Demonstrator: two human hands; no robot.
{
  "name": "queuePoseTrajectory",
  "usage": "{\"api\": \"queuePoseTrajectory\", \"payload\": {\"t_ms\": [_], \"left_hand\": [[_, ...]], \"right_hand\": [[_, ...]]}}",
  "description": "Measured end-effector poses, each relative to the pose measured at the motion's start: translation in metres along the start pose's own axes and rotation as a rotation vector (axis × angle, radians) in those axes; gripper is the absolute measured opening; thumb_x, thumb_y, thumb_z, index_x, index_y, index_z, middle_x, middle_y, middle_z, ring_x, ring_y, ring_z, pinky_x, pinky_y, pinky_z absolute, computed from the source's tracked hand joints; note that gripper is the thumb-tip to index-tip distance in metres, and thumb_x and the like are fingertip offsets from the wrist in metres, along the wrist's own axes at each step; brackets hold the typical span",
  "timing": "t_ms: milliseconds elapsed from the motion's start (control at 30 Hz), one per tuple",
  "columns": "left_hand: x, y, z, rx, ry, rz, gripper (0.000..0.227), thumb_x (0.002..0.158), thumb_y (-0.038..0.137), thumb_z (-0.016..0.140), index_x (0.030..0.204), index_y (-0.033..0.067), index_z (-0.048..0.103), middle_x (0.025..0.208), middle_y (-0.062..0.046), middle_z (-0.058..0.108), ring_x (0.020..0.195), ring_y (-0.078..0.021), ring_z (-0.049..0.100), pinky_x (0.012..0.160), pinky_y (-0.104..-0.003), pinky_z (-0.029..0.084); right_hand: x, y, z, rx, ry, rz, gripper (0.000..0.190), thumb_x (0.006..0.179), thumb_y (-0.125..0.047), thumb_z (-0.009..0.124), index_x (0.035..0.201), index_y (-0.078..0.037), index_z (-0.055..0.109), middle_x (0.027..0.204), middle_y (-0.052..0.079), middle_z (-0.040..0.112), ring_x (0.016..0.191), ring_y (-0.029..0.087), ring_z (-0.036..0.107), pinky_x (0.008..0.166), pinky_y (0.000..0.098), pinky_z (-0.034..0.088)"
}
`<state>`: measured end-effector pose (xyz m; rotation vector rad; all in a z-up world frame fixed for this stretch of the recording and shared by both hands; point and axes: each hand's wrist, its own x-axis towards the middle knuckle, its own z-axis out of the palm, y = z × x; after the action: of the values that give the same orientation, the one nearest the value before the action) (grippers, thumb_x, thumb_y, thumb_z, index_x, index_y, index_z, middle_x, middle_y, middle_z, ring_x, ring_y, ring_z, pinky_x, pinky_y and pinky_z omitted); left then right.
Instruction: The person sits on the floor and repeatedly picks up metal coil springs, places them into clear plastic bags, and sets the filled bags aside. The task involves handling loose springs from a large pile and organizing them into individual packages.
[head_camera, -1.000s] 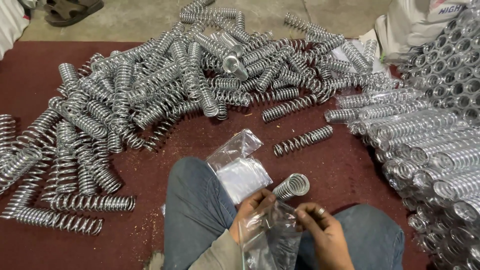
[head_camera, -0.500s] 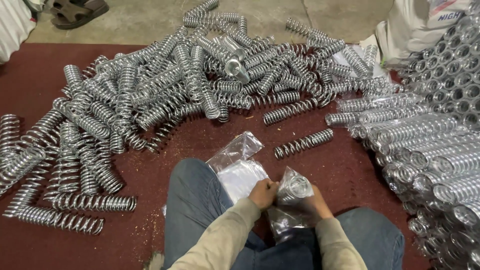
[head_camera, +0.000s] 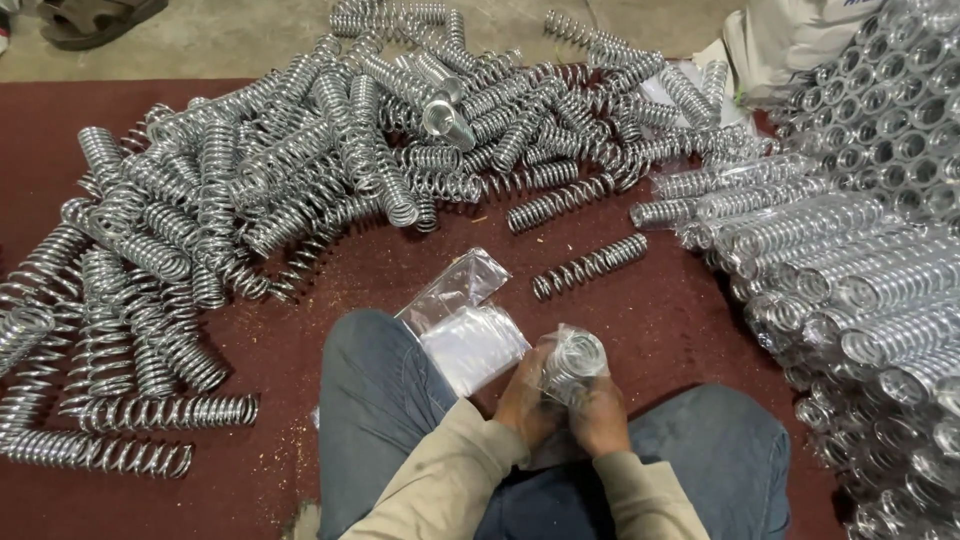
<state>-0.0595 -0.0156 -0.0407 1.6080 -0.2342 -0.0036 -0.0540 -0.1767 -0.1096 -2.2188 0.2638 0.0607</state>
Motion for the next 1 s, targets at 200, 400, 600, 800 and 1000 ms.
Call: {"api": "queuePoseTrajectory", "payload": {"t_ms": [200, 400, 600, 800, 1000], "left_hand": [[0.018, -0.053, 0.001, 0.393, -0.189, -0.4, 0.058, 0.082, 0.051, 0.062, 0.129, 0.0177, 0.058, 0.132, -0.018, 0.065, 0.125, -0.0389, 0.061, 0.101, -0.046, 0.045], [-0.03, 0.008, -0.001, 0.54, -0.215, -0.355, 0.047, 0.098, 0.049, 0.049, 0.13, 0.014, 0.045, 0.114, -0.021, 0.07, 0.102, -0.0511, 0.065, 0.086, -0.058, 0.048], [-0.071, 0.03, -0.003, 0.434, 0.091, 0.172, 0.086, 0.099, 0.069, 0.044, 0.161, 0.0105, 0.028, 0.083, -0.003, 0.056, 0.066, -0.0198, 0.05, 0.06, -0.04, 0.04], [-0.022, 0.055, -0.012, 0.44, 0.128, 0.509, 0.057, 0.078, 0.027, 0.085, 0.13, 0.0184, 0.064, 0.124, -0.003, 0.061, 0.112, -0.0251, 0.062, 0.095, -0.04, 0.047], [-0.03, 0.059, 0.024, 0.429, 0.167, 0.546, 0.017, 0.073, 0.005, 0.062, 0.087, 0.0122, 0.069, 0.09, -0.003, 0.072, 0.078, -0.0238, 0.067, 0.072, -0.037, 0.047]], "right_hand": [[-0.004, -0.004, 0.003, -0.215, -0.213, 0.087, 0.036, 0.074, -0.024, 0.06, 0.107, -0.015, 0.069, 0.11, 0.014, 0.077, 0.099, 0.03, 0.072, 0.086, 0.0419, 0.052], [-0.063, -0.102, -0.058, -0.224, -0.404, 0.108, 0.101, 0.077, -0.031, 0.065, 0.163, -0.029, 0.012, 0.141, 0.012, 0.064, 0.13, 0.039, 0.06, 0.103, 0.0443, 0.049], [-0.067, -0.126, -0.094, -0.016, 0.027, -0.29, 0.025, 0.091, -0.026, 0.07, 0.113, -0.024, 0.081, 0.105, -0.002, 0.085, 0.083, 0.007, 0.078, 0.067, 0.0269, 0.059], [-0.08, -0.161, -0.098, -0.232, 0.166, -1.066, 0.016, 0.102, -0.014, 0.055, 0.102, -0.011, 0.071, 0.093, 0.0, 0.073, 0.085, 0.022, 0.06, 0.077, 0.038, 0.043], [-0.061, -0.135, -0.107, -0.233, 0.18, -0.518, 0.027, 0.064, -0.009, 0.066, 0.088, -0.013, 0.053, 0.101, 0.006, 0.051, 0.095, 0.025, 0.053, 0.081, 0.0372, 0.048]]}}
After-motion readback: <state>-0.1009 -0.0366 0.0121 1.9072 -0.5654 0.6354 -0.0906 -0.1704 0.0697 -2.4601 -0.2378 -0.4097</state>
